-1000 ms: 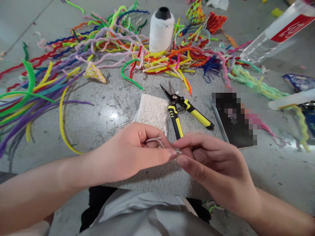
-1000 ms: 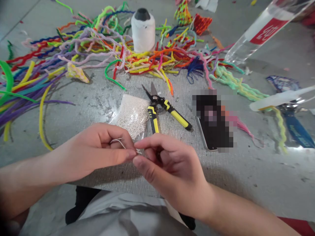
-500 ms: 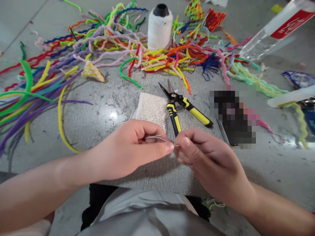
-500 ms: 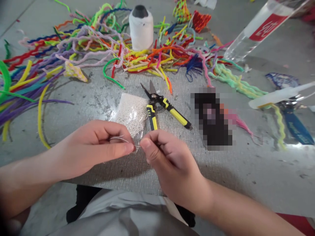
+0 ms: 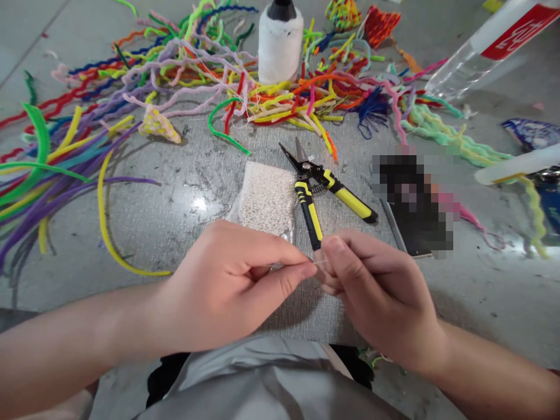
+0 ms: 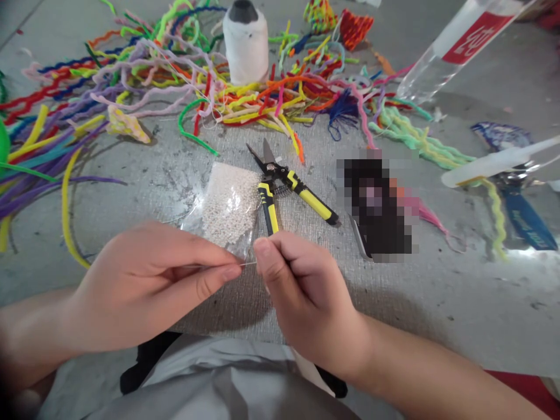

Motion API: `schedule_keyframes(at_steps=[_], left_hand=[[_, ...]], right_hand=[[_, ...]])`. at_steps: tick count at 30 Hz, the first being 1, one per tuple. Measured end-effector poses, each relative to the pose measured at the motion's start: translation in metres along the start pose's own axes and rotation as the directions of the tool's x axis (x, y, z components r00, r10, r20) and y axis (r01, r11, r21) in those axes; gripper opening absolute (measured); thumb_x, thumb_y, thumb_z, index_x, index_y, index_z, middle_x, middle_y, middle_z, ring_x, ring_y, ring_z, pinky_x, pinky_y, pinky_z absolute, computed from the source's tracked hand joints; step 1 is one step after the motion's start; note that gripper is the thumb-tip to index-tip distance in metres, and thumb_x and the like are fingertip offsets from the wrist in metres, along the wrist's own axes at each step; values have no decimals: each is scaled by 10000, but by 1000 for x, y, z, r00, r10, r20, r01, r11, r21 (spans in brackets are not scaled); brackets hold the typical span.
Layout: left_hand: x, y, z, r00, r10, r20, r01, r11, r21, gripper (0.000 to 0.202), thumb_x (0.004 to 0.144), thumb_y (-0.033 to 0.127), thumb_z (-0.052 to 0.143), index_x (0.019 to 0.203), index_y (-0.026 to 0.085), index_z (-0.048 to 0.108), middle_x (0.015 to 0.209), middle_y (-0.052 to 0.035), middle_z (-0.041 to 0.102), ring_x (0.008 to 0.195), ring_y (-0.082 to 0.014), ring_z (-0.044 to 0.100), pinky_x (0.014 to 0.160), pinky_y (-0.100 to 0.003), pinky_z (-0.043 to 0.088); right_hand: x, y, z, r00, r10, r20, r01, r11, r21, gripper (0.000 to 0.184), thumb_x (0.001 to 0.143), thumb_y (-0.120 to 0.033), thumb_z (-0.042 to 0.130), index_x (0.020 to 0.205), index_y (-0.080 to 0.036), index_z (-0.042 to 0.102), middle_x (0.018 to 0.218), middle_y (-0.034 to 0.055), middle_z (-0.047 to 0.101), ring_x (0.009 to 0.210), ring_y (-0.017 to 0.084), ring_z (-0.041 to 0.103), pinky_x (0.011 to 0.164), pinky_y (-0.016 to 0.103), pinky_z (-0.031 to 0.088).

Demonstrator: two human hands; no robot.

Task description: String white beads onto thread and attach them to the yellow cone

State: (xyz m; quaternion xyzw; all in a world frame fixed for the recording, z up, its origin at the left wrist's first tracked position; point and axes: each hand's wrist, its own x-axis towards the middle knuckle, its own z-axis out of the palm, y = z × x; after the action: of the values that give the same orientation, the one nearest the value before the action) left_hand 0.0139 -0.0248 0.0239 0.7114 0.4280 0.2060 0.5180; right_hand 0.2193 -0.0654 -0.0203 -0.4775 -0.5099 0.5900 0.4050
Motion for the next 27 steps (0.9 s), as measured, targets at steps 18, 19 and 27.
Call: schedule_keyframes(at_steps=[18, 19, 27], left_hand=[[1, 2, -9, 873, -432, 227, 487, 760, -430, 243, 839, 356, 861, 758, 174, 722, 536, 75, 372, 512, -57, 253, 444, -205, 140], [1, 3, -9, 864, -448, 228, 503, 759, -415, 238, 836, 350, 861, 759, 174, 721, 540, 75, 372, 515, -56, 252, 450, -205, 142], [-1, 0, -9, 923, -341, 176, 380, 878, -290, 233, 902, 407, 774, 794, 202, 797, 574, 41, 435, 552, -89, 311, 479, -222, 242]], right_hand=[[-4, -5, -1, 929, -370, 36, 366, 894, -258, 138, 1033, -156, 701, 1124, -258, 689, 618, -88, 521, 457, 87, 430, 443, 270, 340], [-3, -6, -1, 921, -388, 33, 381, 881, -280, 116, 1030, -150, 699, 1074, -257, 686, 614, -87, 538, 451, 82, 442, 434, 262, 338], [0, -13, -3, 949, -303, 85, 312, 870, -382, 190, 1073, -193, 612, 894, -252, 635, 642, -53, 613, 518, 93, 499, 487, 256, 389]])
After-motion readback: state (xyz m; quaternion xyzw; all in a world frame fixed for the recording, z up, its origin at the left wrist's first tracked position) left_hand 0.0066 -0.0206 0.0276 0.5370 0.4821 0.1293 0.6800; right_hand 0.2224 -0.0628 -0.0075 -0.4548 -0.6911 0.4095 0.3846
